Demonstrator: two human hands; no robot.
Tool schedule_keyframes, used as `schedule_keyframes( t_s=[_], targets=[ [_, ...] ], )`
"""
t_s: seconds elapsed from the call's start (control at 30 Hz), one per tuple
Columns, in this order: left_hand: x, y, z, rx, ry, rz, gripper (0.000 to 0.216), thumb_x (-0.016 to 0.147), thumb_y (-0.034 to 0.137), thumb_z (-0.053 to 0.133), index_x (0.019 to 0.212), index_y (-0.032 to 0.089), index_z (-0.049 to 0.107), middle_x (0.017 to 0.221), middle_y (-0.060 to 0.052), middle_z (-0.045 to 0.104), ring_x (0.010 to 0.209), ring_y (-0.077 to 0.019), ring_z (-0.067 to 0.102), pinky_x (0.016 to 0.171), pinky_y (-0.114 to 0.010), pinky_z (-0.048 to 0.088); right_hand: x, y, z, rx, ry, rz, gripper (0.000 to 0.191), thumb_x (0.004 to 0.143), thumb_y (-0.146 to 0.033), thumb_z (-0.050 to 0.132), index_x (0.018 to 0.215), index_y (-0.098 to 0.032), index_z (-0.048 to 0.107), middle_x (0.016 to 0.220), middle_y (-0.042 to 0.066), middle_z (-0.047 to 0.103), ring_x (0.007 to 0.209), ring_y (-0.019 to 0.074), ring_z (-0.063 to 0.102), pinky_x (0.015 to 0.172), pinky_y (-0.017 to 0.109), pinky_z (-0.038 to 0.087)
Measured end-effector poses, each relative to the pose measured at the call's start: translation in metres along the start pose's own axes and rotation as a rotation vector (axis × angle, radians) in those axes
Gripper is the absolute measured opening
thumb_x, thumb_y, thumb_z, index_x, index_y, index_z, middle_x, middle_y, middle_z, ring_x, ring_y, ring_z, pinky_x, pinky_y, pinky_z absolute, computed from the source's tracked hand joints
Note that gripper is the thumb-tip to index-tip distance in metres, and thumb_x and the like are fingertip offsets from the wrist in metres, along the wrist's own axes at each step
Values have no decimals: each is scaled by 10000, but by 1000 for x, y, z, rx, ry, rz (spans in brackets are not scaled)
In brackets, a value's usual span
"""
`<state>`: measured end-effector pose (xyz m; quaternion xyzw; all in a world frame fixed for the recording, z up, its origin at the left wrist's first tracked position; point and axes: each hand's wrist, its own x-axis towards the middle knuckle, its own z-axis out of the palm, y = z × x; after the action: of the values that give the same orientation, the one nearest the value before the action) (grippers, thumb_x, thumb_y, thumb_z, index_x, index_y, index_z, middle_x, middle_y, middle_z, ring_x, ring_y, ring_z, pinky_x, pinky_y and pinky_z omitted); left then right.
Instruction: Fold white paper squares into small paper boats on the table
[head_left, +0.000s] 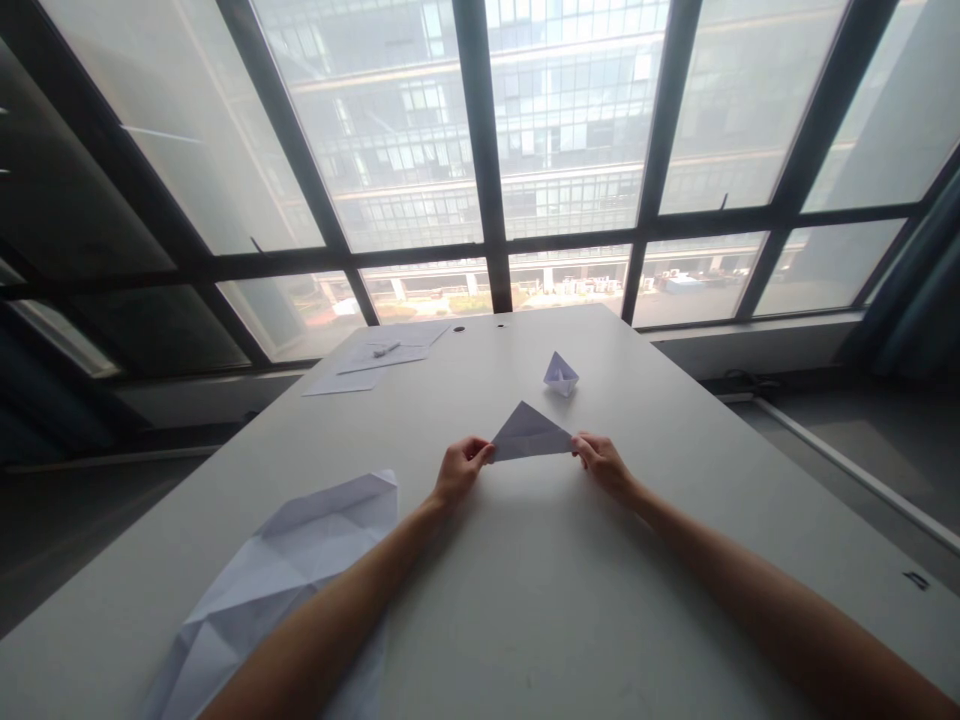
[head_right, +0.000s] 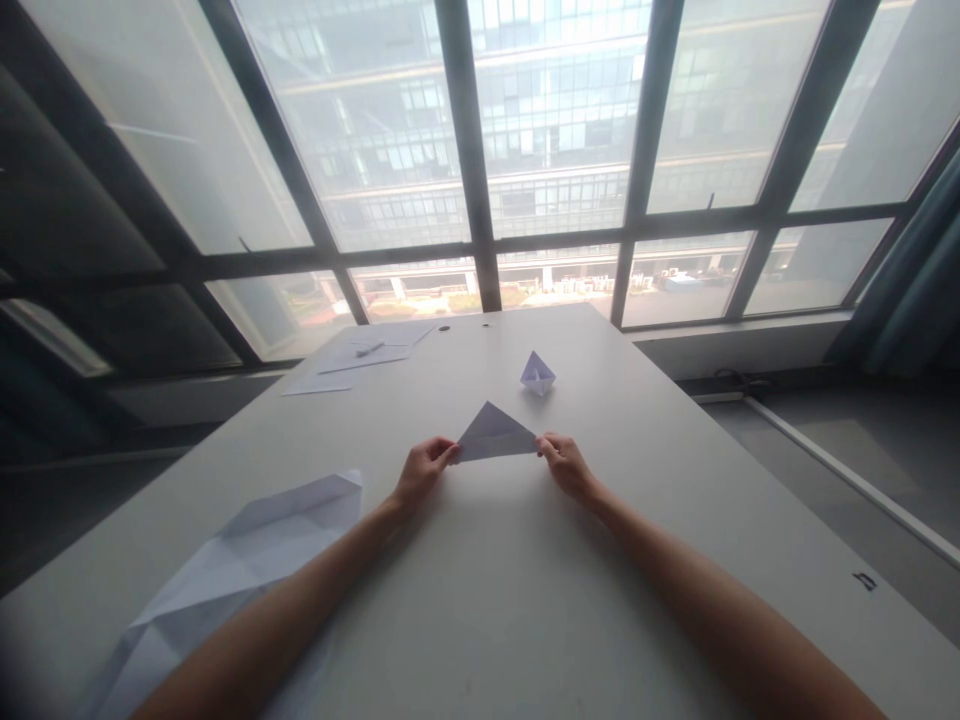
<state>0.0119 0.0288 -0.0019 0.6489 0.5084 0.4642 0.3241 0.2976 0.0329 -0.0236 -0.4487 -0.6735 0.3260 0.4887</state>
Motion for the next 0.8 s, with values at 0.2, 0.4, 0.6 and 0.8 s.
schedule_keyframes(
  t_s=[0.2, 0.4, 0.6, 0.8],
  targets=[
    [1, -2, 0, 2, -6, 4, 352, 797, 507, 668, 771, 157, 694, 710, -41, 694, 682, -188, 625, 654, -278, 465, 2, 4, 1, 12, -1, 15, 335, 872, -439, 506, 718, -177, 648, 612, 10, 586, 577, 160, 518, 547, 269, 387],
    [1, -2, 1, 21, -23, 22, 333, 808, 485, 652, 781, 155, 692, 710, -40, 686, 682, -187, 611, 650, -277, 455, 1, 5, 3, 120, -26, 30, 395, 829, -314, 541, 1183, -149, 601, 646, -20, 611, 607, 159, 579, 590, 271, 425],
    [-3, -2, 6, 176, -82, 53, 292, 828, 443, 609, 798, 165, 694, 693, -31, 669, 657, -185, 586, 619, -272, 428, -3, -6, 1, 145, -27, 60, 440, 746, -219, 510, 1179, -161, 565, 542, -85, 515, 542, 143, 559, 580, 264, 438],
    [-5, -8, 7, 257, -83, 107, 304, 865, 350, 558, 1096, 182, 661, 660, 21, 631, 585, -157, 564, 603, -252, 404, -4, -5, 1, 140, -122, 71, 552, 727, -205, 506, 1276, -153, 532, 566, -69, 576, 563, 151, 586, 571, 257, 435]
  ],
)
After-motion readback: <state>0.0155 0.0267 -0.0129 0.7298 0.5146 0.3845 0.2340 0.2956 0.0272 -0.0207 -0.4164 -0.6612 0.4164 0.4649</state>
